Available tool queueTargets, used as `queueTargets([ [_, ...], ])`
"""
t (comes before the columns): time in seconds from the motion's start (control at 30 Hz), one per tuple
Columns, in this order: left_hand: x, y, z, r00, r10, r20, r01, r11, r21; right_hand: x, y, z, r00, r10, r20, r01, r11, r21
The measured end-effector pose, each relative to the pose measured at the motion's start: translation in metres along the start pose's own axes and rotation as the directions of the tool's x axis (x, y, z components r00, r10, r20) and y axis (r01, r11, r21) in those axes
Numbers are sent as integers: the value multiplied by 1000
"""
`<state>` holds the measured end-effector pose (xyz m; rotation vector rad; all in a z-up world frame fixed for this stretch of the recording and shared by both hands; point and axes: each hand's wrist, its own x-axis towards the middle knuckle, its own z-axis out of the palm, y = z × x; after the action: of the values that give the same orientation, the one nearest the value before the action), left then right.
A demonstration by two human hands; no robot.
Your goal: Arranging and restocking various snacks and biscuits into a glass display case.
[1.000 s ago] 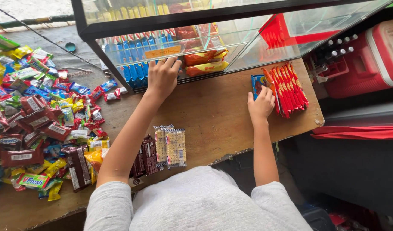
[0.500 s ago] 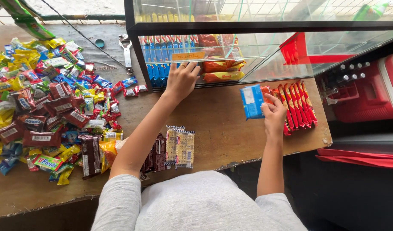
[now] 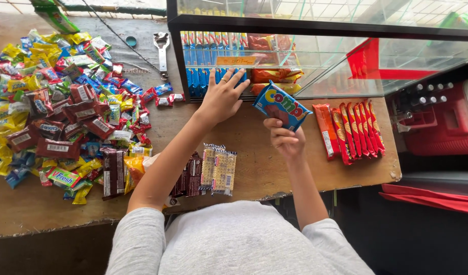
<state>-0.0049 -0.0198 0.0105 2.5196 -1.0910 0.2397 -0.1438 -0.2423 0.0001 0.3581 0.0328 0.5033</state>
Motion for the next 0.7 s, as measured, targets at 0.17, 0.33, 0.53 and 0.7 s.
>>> queueTargets([
  [0.17,-3,4,-1,999,-37,8,37,997,-67,9,1,-12,997,40,-66,-42,999,-22],
  [0.33,-3,23,-25,998,61,-14,-63,988,-144,3,-21,-25,969,-77,-236,-6,943,-333],
  [0.53,-8,47,-32,964,8,265,98,919,-383,1,17,8,975,-199,-100,-6,427,-904],
  [0.7,-6,32,-4,995,-37,-88,-9,883,-469,-25,-16,-5,872,-470,137,-45,-355,-934],
])
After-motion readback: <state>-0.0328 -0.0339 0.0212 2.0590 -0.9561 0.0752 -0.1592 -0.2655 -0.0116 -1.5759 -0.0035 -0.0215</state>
